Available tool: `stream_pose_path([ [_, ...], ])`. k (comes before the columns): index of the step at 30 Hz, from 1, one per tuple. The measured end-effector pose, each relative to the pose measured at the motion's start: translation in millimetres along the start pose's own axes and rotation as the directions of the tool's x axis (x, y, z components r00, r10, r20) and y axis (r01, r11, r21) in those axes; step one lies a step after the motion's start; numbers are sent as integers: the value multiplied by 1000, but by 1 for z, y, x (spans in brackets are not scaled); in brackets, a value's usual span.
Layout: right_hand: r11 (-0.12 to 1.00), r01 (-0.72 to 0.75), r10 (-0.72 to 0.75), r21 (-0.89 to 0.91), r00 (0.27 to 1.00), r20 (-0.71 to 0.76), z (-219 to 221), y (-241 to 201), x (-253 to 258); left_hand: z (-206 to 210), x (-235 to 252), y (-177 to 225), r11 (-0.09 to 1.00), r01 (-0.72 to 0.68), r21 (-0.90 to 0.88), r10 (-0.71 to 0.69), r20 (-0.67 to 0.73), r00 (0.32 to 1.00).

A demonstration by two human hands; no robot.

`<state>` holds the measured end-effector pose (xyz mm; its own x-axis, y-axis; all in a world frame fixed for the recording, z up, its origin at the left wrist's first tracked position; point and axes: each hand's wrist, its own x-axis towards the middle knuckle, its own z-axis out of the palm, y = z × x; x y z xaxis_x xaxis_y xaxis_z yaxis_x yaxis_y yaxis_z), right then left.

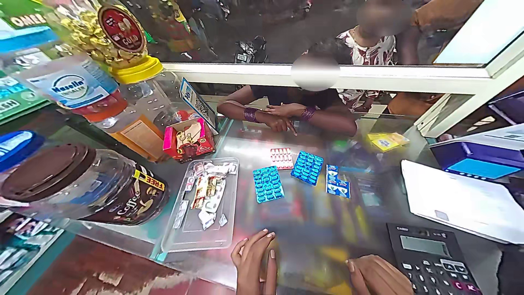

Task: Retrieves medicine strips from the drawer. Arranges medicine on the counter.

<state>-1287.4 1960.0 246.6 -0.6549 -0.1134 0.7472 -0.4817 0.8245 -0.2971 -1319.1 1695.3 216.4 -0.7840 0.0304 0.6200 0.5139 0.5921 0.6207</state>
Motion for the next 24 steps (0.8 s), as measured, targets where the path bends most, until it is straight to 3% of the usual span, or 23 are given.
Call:
stream_pose_path([
  [24, 999, 23, -23, 27, 1000, 18, -2, 0, -3, 3, -1, -2, 1000, -4, 26, 5, -38, 999],
])
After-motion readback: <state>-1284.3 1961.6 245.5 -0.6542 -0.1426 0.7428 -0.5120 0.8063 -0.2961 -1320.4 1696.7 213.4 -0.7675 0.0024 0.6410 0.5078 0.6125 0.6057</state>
